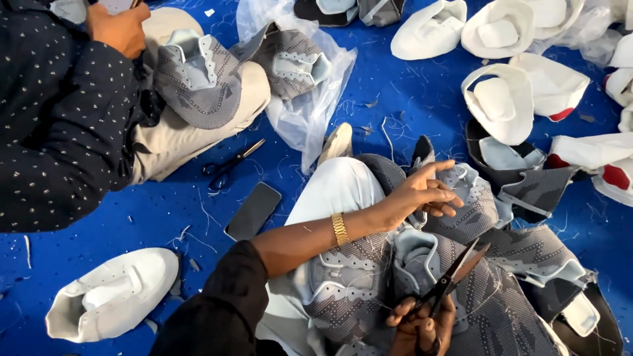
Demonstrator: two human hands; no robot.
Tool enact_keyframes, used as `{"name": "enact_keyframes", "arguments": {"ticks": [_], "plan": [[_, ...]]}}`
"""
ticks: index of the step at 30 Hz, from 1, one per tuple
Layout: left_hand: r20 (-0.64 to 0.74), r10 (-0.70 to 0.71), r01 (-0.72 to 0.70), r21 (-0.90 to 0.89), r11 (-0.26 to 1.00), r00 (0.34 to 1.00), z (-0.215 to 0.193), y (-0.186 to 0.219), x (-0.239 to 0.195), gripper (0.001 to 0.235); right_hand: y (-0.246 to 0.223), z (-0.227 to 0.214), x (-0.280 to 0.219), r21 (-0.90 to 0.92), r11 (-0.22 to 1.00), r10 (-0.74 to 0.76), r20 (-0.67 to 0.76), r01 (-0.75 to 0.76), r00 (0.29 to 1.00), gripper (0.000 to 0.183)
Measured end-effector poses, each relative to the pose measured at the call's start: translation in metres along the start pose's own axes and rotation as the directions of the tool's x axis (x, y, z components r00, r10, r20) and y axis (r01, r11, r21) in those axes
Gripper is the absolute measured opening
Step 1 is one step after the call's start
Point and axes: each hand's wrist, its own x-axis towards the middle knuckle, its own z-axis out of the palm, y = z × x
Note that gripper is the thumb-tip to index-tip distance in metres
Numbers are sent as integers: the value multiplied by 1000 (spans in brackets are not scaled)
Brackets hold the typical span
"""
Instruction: The person trims excess material from various shoe components using scissors.
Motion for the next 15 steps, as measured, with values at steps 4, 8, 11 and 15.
{"name": "enact_keyframes", "arguments": {"ticks": [4, 8, 11, 15], "plan": [[4, 0, 0, 11, 1000, 1000, 0, 0, 0, 82, -6, 12, 1, -100, 994, 25, -117, -37, 993, 78], [3, -1, 1, 12, 1000, 1000, 0, 0, 0, 82, -6, 10, 0, -102, 994, 17, -108, -29, 994, 79], [3, -1, 1, 12, 1000, 1000, 0, 0, 0, 82, -7, 10, 0, -109, 994, 22, -106, -33, 994, 79], [3, -2, 2, 10, 1000, 1000, 0, 0, 0, 81, -6, 8, 0, -87, 996, 22, -85, -30, 996, 78]]}}
